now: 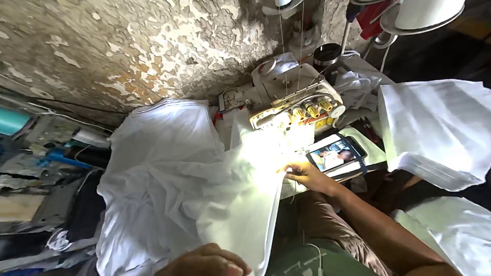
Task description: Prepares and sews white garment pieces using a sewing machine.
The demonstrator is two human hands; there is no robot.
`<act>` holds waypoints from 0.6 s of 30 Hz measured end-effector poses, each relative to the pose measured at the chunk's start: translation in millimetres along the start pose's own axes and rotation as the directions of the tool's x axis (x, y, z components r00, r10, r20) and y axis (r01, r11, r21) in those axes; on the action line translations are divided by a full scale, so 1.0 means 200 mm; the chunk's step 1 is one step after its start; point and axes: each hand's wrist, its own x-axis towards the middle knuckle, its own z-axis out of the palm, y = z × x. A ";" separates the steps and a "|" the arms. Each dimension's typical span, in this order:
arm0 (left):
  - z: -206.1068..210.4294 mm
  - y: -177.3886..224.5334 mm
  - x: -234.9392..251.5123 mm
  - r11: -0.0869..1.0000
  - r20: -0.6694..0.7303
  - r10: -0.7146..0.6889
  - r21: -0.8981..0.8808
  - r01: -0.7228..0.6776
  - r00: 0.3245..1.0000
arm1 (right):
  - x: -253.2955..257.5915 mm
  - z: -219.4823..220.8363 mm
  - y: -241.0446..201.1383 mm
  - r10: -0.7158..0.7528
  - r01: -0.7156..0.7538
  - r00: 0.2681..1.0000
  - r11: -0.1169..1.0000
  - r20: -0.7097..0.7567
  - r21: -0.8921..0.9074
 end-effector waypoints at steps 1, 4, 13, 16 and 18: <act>0.01 -0.01 0.00 0.999 0.008 -0.037 -0.037 0.038 0.999 | 0.01 0.00 0.00 -0.010 0.010 1.000 1.000 -0.004 -0.024; 0.03 -0.06 -0.02 0.981 0.035 -0.136 -0.132 0.140 0.990 | 0.04 -0.02 -0.02 -0.017 0.016 1.000 0.994 -0.008 -0.108; 0.14 -0.30 -0.02 0.970 0.031 -0.189 -0.151 0.191 0.982 | 0.04 -0.01 -0.01 -0.094 0.091 0.996 0.974 -0.006 -0.206; 0.17 -0.39 0.00 0.961 0.048 -0.222 -0.160 0.227 0.974 | 0.03 0.00 -0.03 -0.142 0.126 0.989 0.942 -0.028 -0.311; 0.18 -0.43 0.02 0.944 0.073 -0.274 -0.169 0.283 0.959 | 0.03 0.01 -0.02 -0.230 0.185 0.970 0.901 -0.072 -0.392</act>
